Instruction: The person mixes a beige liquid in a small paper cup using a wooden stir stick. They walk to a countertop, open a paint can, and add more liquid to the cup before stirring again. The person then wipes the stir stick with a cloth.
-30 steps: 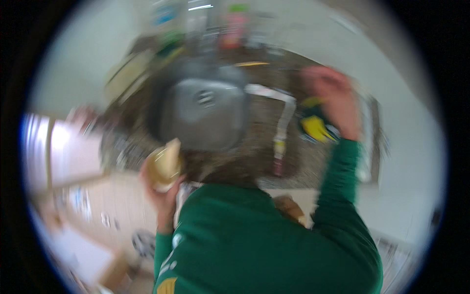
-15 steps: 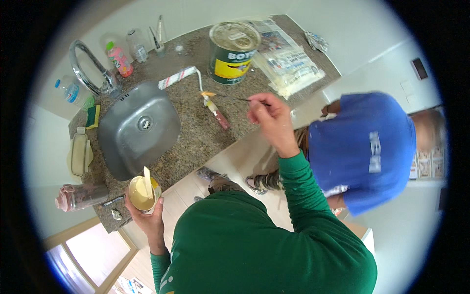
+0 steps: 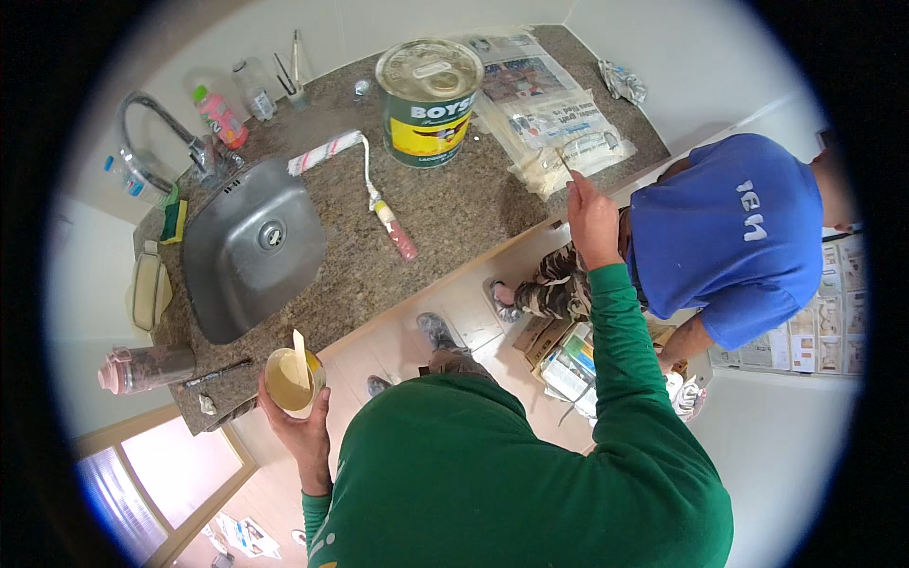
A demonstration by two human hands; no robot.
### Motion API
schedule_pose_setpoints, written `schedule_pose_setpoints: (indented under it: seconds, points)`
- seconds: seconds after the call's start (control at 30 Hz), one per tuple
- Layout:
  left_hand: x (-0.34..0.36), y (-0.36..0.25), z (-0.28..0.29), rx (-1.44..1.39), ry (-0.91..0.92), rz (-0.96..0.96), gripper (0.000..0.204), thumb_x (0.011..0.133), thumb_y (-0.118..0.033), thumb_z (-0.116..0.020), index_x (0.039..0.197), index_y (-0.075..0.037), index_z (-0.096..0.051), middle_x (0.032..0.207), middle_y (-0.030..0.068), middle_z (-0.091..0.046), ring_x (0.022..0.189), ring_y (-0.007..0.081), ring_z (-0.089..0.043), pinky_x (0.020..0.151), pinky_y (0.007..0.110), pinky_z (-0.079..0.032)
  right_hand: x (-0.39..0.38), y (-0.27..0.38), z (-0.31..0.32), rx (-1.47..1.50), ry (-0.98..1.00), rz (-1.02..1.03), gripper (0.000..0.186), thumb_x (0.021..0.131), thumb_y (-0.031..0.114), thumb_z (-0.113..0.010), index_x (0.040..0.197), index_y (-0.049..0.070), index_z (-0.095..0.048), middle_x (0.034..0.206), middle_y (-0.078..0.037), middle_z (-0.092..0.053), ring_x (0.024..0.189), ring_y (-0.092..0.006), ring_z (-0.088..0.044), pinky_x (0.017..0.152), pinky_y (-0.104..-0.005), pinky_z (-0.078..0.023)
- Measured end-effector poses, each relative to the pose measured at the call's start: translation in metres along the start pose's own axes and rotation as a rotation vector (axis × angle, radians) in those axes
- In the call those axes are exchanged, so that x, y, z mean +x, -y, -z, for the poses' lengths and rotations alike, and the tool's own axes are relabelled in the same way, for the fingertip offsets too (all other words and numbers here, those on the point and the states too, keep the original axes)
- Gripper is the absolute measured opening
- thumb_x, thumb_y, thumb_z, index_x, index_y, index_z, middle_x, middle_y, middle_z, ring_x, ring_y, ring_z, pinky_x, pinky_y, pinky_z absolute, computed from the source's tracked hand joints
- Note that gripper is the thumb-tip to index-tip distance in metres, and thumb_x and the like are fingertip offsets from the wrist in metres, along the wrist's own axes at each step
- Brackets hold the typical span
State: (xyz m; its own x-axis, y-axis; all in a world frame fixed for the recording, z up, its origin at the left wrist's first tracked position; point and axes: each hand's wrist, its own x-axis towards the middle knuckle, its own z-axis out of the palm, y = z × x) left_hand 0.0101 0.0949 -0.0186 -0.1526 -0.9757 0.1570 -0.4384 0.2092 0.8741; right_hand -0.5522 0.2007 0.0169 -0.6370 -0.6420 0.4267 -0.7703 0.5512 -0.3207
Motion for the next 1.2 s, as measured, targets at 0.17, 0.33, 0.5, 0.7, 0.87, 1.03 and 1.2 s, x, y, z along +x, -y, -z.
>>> schedule_pose_setpoints:
  seconds: [0.17, 0.33, 0.5, 0.7, 0.87, 1.03, 1.2]
  points:
    - [0.003, -0.035, -0.051, -0.046, -0.012, 0.078, 0.107, 0.079, -0.024, -0.101, 0.165, 0.0, -0.043, 0.156, 0.0193, -0.057, 0.145, 0.0345, -0.056, 0.125, 0.049, -0.041, 0.01, -0.022, -0.005, -0.114, 0.277, 0.125, 0.027, 0.108, 0.019, -0.063, 0.126, 0.004, -0.077, 0.092, -0.027, -0.076, 0.083, -0.0481, -0.074, 0.073, -0.0569, -0.058]
    - [0.015, -0.069, -0.093, 0.008, 0.062, 0.022, 0.108, 0.078, -0.026, -0.101, 0.166, 0.0, -0.043, 0.155, 0.0182, -0.057, 0.146, 0.0327, -0.055, 0.125, 0.047, -0.041, 0.035, -0.021, 0.035, 0.182, 0.274, 0.001, 0.024, 0.106, 0.016, -0.064, 0.119, 0.004, -0.079, 0.093, -0.028, -0.077, 0.087, -0.0486, -0.075, 0.076, -0.0541, -0.061]
    - [0.021, -0.083, -0.121, 0.009, 0.097, 0.014, 0.107, 0.079, -0.028, -0.101, 0.164, 0.0, -0.043, 0.155, 0.0185, -0.055, 0.146, 0.033, -0.054, 0.125, 0.047, -0.042, 0.048, -0.064, 0.012, 0.3, 0.16, -0.196, 0.027, 0.108, 0.018, -0.063, 0.114, -0.003, -0.078, 0.093, -0.02, -0.082, 0.084, -0.0402, -0.08, 0.075, -0.0464, -0.061]
    - [0.023, -0.09, -0.138, 0.018, 0.113, 0.011, 0.106, 0.079, -0.032, -0.101, 0.163, -0.001, -0.045, 0.153, 0.0189, -0.055, 0.144, 0.0345, -0.054, 0.123, 0.049, -0.042, 0.041, -0.076, -0.003, 0.346, 0.005, -0.257, 0.024, 0.104, 0.019, -0.068, 0.114, 0.0, -0.078, 0.085, -0.016, -0.082, 0.079, -0.0356, -0.081, 0.074, -0.0439, -0.062]
    - [0.024, -0.097, -0.148, 0.015, 0.14, -0.001, 0.107, 0.078, -0.037, -0.101, 0.163, -0.002, -0.046, 0.152, 0.0188, -0.055, 0.144, 0.0353, -0.054, 0.123, 0.049, -0.043, 0.049, -0.053, -0.007, 0.45, -0.081, -0.347, 0.025, 0.098, 0.021, -0.076, 0.116, 0.003, -0.076, 0.082, -0.016, -0.081, 0.077, -0.0314, -0.081, 0.071, -0.0421, -0.062]
    - [0.024, -0.099, -0.153, 0.021, 0.133, -0.006, 0.107, 0.078, -0.038, -0.101, 0.163, -0.002, -0.046, 0.152, 0.019, -0.055, 0.144, 0.0361, -0.054, 0.123, 0.05, -0.043, 0.059, -0.057, -0.027, 0.565, 0.014, -0.291, 0.026, 0.095, 0.021, -0.081, 0.112, 0.002, -0.077, 0.081, -0.015, -0.08, 0.076, -0.0224, -0.08, 0.071, -0.036, -0.061]
    - [0.024, -0.101, -0.15, 0.037, 0.122, -0.006, 0.108, 0.078, -0.038, -0.101, 0.163, -0.002, -0.046, 0.152, 0.019, -0.056, 0.144, 0.0363, -0.055, 0.122, 0.05, -0.043, 0.058, -0.076, -0.041, 0.969, 0.071, -0.43, 0.024, 0.095, 0.018, -0.081, 0.105, -0.003, -0.078, 0.083, -0.012, -0.081, 0.078, -0.0135, -0.078, 0.07, -0.0293, -0.059]
